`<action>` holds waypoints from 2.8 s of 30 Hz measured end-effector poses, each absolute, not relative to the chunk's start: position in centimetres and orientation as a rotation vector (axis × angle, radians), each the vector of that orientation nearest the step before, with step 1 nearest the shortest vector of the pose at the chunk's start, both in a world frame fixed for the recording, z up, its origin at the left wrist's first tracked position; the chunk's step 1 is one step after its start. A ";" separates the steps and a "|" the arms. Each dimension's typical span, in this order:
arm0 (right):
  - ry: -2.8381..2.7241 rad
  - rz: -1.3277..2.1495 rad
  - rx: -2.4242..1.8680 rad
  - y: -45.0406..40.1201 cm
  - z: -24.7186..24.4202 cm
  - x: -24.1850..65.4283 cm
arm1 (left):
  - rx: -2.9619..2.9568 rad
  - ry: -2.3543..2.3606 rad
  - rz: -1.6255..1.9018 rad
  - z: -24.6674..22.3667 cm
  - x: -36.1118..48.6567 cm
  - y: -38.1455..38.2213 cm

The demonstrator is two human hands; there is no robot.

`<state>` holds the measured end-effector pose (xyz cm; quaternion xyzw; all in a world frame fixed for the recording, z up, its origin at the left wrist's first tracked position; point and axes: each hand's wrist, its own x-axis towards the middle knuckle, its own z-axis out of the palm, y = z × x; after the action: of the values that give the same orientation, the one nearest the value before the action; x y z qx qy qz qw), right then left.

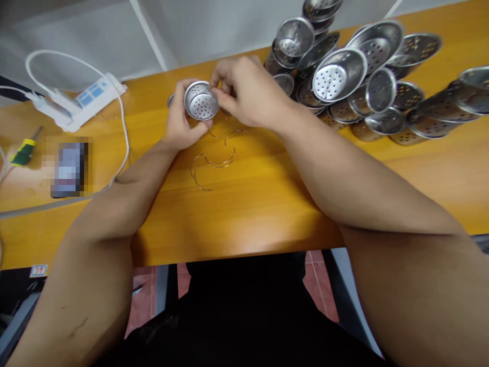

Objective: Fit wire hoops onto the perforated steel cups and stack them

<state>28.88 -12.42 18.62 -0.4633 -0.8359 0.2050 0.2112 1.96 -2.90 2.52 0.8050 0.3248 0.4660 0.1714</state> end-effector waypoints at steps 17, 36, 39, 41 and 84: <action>-2.166 0.721 -1.315 -11.7 15.9 27.5 | 2.171 0.809 1.162 1.2 3.7 -2.2; -2.275 0.468 -1.439 -11.9 17.2 28.1 | 2.130 0.686 1.267 0.5 3.4 -1.8; -2.325 0.402 -1.461 -12.1 17.2 28.0 | 2.096 0.668 1.268 1.2 3.5 -3.3; -2.338 0.387 -1.479 -12.1 17.2 28.0 | 2.095 0.721 1.245 1.1 3.7 -3.6; -2.016 1.309 -0.861 -7.8 13.5 30.4 | 1.628 0.698 1.089 3.8 4.6 -5.8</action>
<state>30.35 -7.81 13.54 -0.3228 -0.7557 0.4906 0.2898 4.60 -5.82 3.83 0.6752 0.2893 0.4516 0.5064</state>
